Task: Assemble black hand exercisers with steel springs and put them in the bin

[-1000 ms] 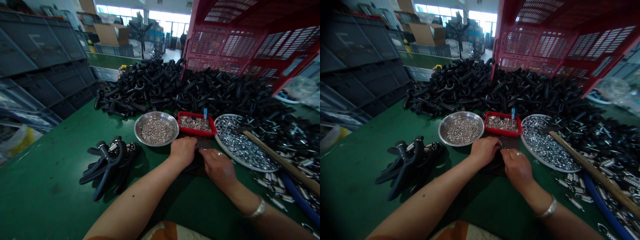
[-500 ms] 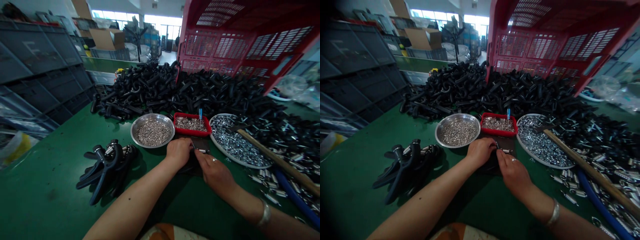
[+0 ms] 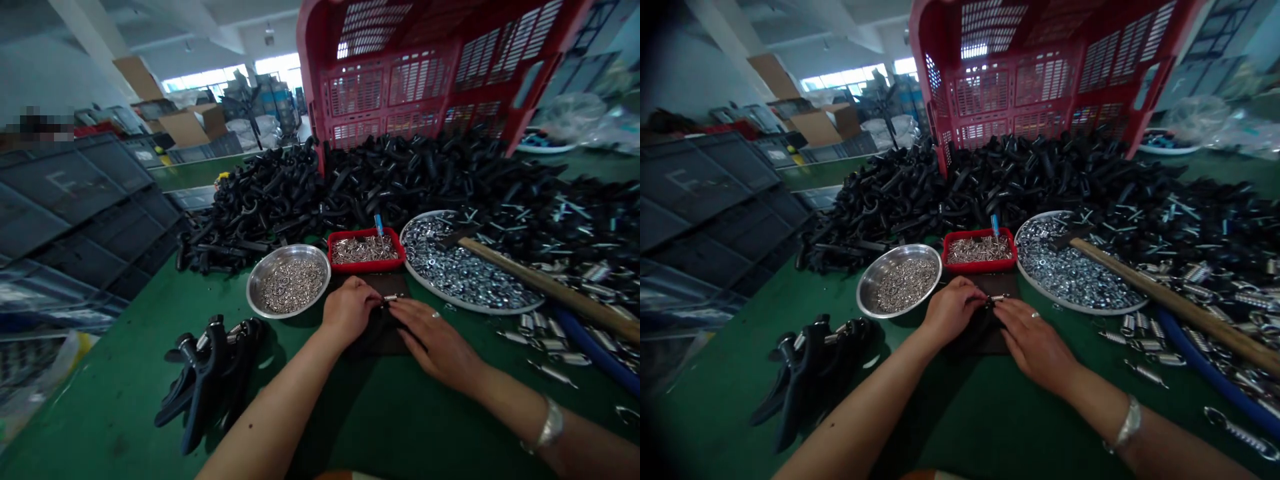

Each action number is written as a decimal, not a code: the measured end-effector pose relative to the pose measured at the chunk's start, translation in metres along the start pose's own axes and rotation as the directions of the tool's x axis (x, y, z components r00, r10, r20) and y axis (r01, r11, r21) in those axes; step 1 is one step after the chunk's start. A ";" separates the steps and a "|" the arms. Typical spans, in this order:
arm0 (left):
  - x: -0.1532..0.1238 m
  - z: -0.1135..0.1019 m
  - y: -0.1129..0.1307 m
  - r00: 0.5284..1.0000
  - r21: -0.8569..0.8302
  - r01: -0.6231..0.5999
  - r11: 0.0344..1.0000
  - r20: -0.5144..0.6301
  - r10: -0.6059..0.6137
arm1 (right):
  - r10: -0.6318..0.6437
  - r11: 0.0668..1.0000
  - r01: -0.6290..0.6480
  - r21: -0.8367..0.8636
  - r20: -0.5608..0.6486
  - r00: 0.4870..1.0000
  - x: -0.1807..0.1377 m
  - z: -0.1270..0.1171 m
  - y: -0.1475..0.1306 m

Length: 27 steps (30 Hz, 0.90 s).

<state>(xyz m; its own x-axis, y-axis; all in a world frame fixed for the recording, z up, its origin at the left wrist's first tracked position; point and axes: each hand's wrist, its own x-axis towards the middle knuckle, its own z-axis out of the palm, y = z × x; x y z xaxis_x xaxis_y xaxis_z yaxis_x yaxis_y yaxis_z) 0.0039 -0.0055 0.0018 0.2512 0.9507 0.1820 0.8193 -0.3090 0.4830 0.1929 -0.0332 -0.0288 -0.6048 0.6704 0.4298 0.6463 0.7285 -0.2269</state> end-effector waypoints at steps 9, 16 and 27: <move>0.007 -0.005 0.003 0.994 -0.048 0.103 0.994 0.042 -0.101 | 0.036 0.997 -0.035 0.070 -0.016 0.999 0.001 0.000 0.001; 0.002 -0.003 0.014 0.995 0.152 0.091 0.984 0.032 -0.097 | 0.033 0.994 -0.030 0.101 -0.033 0.999 0.001 -0.001 0.000; -0.006 0.008 0.006 0.991 0.220 -0.127 0.967 -0.007 0.132 | 0.029 0.995 -0.027 0.097 -0.020 0.999 0.000 0.001 0.001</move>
<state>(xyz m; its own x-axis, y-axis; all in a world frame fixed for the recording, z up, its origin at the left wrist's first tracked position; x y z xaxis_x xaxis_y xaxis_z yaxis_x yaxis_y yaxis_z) 0.0111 -0.0126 -0.0033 0.3535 0.9014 0.2501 0.8739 -0.4136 0.2553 0.1935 -0.0325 -0.0295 -0.5764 0.6885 0.4402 0.6143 0.7203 -0.3223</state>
